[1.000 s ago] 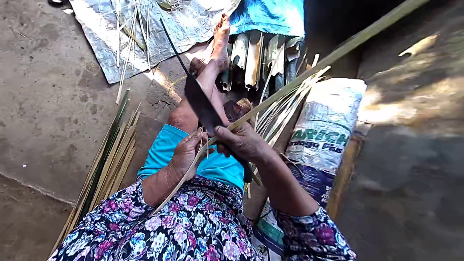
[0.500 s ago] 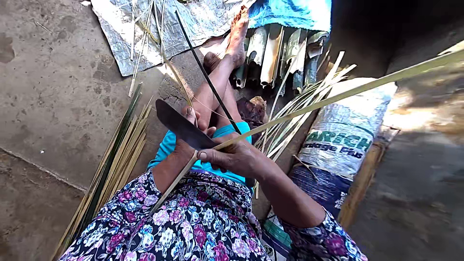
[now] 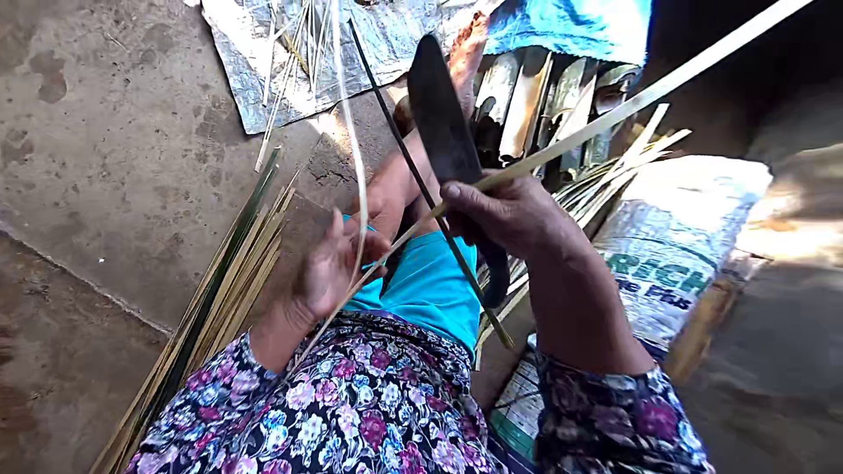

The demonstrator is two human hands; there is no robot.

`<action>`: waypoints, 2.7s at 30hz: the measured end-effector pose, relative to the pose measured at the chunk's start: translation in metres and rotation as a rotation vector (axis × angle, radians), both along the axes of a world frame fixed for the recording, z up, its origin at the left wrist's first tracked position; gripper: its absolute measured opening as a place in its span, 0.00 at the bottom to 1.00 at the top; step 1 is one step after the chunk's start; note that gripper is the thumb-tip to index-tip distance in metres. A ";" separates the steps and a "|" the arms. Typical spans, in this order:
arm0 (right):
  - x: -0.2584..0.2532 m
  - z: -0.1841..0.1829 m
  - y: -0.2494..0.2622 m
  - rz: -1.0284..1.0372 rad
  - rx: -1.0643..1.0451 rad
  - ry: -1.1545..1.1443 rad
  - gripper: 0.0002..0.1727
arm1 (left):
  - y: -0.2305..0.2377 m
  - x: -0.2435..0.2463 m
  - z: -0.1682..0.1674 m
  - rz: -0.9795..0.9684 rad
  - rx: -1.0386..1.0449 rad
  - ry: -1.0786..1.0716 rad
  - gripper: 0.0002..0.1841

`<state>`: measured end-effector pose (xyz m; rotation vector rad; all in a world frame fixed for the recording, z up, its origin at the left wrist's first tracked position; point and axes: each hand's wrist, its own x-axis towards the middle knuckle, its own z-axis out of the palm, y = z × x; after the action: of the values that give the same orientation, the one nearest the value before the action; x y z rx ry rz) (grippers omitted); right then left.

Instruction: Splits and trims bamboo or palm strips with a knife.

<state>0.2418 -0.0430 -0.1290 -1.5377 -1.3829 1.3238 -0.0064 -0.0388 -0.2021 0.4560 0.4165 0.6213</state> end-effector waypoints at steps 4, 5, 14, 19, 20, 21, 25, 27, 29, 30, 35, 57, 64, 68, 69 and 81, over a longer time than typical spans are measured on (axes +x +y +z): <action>-0.013 -0.004 0.006 -0.196 -0.073 0.010 0.14 | -0.020 -0.001 -0.012 0.192 -0.170 -0.006 0.21; -0.023 -0.009 0.000 -0.161 -0.093 0.034 0.13 | -0.021 0.001 -0.012 0.240 -0.210 0.038 0.22; -0.094 -0.019 -0.055 0.388 -0.118 -0.217 0.28 | -0.010 0.013 -0.013 0.474 -0.486 0.330 0.15; -0.122 -0.037 -0.073 0.254 0.290 -0.480 0.24 | 0.001 0.025 -0.012 0.496 -0.503 0.355 0.12; -0.126 -0.040 -0.077 0.252 0.353 -0.532 0.24 | 0.003 0.026 -0.014 0.523 -0.512 0.355 0.12; -0.128 -0.045 -0.080 0.246 0.427 -0.571 0.24 | 0.005 0.027 -0.017 0.546 -0.511 0.359 0.12; -0.120 -0.042 -0.093 0.474 0.644 -0.556 0.12 | 0.017 0.021 -0.033 0.653 -0.408 0.379 0.09; -0.111 -0.030 -0.097 0.664 0.651 -0.488 0.13 | 0.027 0.015 -0.043 0.724 -0.356 0.374 0.10; -0.102 -0.022 -0.099 0.768 0.596 -0.383 0.20 | 0.033 0.008 -0.051 0.764 -0.302 0.378 0.11; -0.098 -0.018 -0.099 0.799 0.551 -0.312 0.25 | 0.032 0.002 -0.053 0.763 -0.270 0.374 0.12; -0.081 -0.006 -0.099 0.992 0.275 0.060 0.28 | 0.016 -0.044 -0.080 0.716 -0.191 0.519 0.15; -0.071 0.045 -0.110 0.551 0.227 -0.124 0.17 | -0.048 -0.048 0.014 -0.503 0.279 -0.027 0.26; -0.061 0.046 -0.122 0.543 0.241 -0.096 0.19 | -0.052 -0.057 0.007 -0.587 0.675 0.171 0.16; -0.056 0.044 -0.132 0.539 0.251 -0.111 0.22 | -0.054 -0.058 0.003 -0.614 0.648 0.161 0.15; -0.052 0.045 -0.134 0.535 0.255 -0.115 0.22 | -0.055 -0.060 -0.002 -0.593 0.625 0.189 0.16; 0.070 0.063 -0.143 0.060 -0.504 -0.081 0.15 | -0.030 -0.065 0.010 0.068 0.643 0.495 0.35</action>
<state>0.3116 -0.1860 -0.0658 -1.9002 -1.2049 1.7593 -0.0718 -0.0688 -0.1923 1.2269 0.7034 0.7025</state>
